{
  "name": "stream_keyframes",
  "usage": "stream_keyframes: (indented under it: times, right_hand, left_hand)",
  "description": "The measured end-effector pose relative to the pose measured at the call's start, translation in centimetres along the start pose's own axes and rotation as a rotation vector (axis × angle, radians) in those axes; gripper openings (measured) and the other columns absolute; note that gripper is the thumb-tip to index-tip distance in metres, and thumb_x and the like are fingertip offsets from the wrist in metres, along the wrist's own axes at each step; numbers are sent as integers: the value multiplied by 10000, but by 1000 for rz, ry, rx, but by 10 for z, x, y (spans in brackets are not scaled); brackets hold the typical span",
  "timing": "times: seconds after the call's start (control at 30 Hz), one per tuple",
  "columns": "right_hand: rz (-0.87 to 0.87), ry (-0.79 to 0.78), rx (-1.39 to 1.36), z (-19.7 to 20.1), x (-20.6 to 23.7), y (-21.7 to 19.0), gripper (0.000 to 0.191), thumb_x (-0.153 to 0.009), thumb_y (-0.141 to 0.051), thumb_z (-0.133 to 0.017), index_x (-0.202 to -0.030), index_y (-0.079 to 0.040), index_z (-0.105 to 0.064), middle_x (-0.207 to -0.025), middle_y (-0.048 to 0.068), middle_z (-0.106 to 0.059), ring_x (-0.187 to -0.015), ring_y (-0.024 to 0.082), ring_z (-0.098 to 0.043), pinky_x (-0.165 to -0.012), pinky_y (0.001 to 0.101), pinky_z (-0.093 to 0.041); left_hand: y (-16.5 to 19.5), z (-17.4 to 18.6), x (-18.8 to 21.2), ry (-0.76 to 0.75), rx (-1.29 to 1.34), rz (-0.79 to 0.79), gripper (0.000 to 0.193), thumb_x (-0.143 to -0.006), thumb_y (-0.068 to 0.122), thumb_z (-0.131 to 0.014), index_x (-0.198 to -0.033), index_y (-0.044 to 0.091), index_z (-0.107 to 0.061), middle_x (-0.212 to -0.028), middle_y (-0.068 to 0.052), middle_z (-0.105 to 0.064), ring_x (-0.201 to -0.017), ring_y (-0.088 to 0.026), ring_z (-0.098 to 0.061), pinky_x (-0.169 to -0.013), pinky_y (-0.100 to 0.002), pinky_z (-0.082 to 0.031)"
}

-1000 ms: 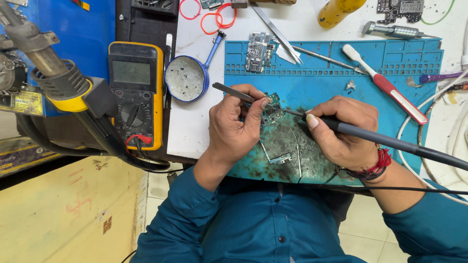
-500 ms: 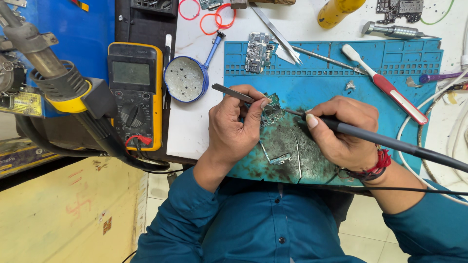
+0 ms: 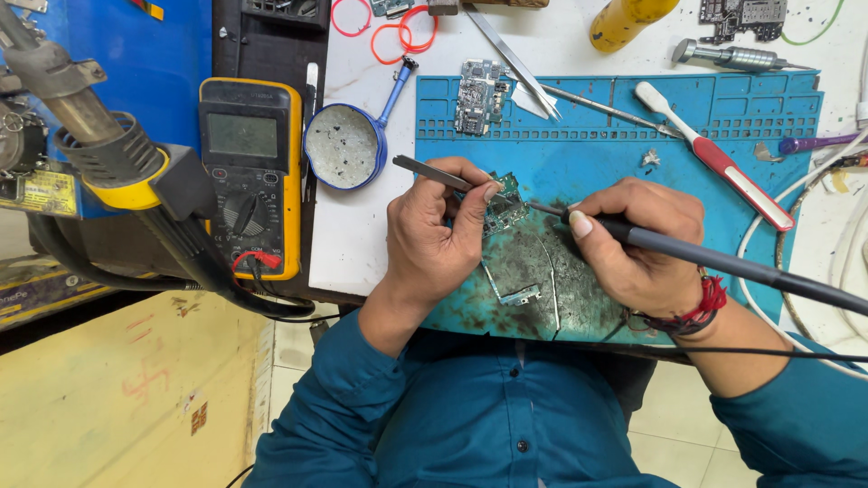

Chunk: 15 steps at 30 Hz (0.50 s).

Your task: The person solders components on a small circuit board at a repair workbench. They first use a hot air gun over the board, then hold the board with tweezers while applying a soldering iron to its contacts, repositioning the board and working on different points throughout the clip.

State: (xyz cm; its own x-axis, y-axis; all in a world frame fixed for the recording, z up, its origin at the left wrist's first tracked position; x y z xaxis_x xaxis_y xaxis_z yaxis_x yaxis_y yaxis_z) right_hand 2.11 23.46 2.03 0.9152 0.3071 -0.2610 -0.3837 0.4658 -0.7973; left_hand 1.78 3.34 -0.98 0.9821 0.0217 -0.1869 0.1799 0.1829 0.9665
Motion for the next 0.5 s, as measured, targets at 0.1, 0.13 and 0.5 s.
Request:
stream_keyframes:
  times: [0.1, 0.13, 0.5]
  right_hand:
    - [-6, 12, 7, 1, 0, 0, 52, -940, -48, -732, -946, -9, -699, -785, 75, -654, -599, 158, -603, -567, 264, -432]
    - [-8, 4, 5, 0, 0, 0, 52, -932, -47, -733, -943, -8, -701, -774, 74, -649, -595, 159, -603, -563, 265, -431]
    - [3, -9, -6, 0, -1, 1, 50, -904, -48, -724, -925, -9, -700, -754, 76, -647, -585, 162, -605, -557, 267, -432]
  left_hand:
    - [0, 0, 0, 3, -4, -2, 90, -1042, 60, -695, -1079, 26, -620, -788, -14, -682, -609, -28, -567, -533, -208, -430]
    - [0, 0, 0, 4, -9, -4, 91, -1042, 61, -696, -1079, 27, -620, -789, -14, -683, -609, -27, -567, -533, -207, -430]
    - [0, 0, 0, 2, -7, -10, 97, -1045, 59, -694, -1086, 26, -613, -803, -21, -691, -621, -28, -588, -539, -202, -444]
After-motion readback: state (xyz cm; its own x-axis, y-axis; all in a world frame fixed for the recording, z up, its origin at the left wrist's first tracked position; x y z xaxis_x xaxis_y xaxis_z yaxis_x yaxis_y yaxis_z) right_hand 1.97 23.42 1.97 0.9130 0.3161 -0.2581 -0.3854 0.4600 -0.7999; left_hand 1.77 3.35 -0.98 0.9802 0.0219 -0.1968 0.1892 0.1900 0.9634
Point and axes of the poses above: each hand's wrist, its own x-axis away from the middle knuckle, its own z-axis out of the back of the hand, y = z × x, the point moved 9 cm from there along -x, towards the middle knuckle
